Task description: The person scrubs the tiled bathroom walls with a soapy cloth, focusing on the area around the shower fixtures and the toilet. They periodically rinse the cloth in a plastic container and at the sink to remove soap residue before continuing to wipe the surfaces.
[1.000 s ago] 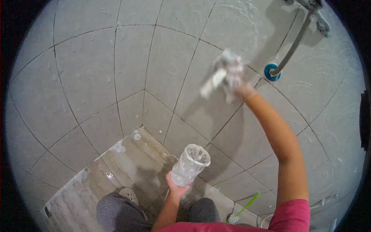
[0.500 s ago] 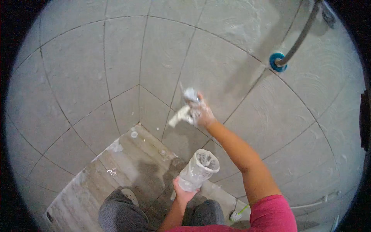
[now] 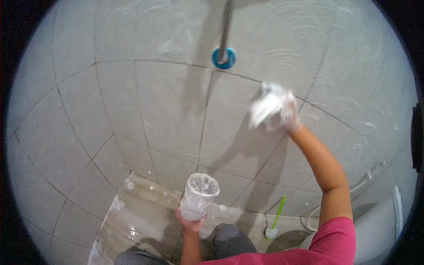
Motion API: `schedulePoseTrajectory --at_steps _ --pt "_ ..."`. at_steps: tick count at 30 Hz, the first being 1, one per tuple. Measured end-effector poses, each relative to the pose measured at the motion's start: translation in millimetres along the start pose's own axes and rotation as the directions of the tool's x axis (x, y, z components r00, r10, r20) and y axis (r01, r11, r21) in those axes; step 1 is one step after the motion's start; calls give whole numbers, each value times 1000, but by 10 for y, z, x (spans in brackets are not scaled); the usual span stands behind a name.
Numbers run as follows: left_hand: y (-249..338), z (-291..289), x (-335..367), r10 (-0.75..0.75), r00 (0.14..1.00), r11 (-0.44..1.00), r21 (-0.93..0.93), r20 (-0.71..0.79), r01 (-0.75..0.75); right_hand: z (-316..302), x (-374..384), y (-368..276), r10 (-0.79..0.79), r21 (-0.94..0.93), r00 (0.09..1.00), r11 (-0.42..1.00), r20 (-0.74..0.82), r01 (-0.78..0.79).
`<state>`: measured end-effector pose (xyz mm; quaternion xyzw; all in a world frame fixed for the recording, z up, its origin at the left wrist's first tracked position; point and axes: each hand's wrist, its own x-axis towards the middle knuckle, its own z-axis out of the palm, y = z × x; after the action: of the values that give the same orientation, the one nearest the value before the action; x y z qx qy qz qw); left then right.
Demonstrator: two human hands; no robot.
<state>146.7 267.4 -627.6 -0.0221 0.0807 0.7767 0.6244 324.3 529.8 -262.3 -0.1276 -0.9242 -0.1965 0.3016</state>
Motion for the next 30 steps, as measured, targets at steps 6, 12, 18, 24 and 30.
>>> schedulePoseTrajectory --at_steps 6,12,18,24,30 --pt "-18 125 35 -102 975 995 -4 -198 103 -1206 498 124 37 -413 793 839 -608 -356" --pt "-101 579 -52 -28 987 960 270 -157 70 -1720 -455 538 114 -467 586 490 -802 -736" --pt "-3 315 -13 -101 982 972 193 -161 132 -1271 -1901 567 436 303 -114 393 -893 -868" --pt "-349 694 -74 -195 963 915 320 -187 247 -428 -2427 315 744 753 -128 631 -656 -188" --pt "-487 675 -188 -334 942 889 323 -26 324 -1223 -2321 879 411 -179 521 631 -748 -755"
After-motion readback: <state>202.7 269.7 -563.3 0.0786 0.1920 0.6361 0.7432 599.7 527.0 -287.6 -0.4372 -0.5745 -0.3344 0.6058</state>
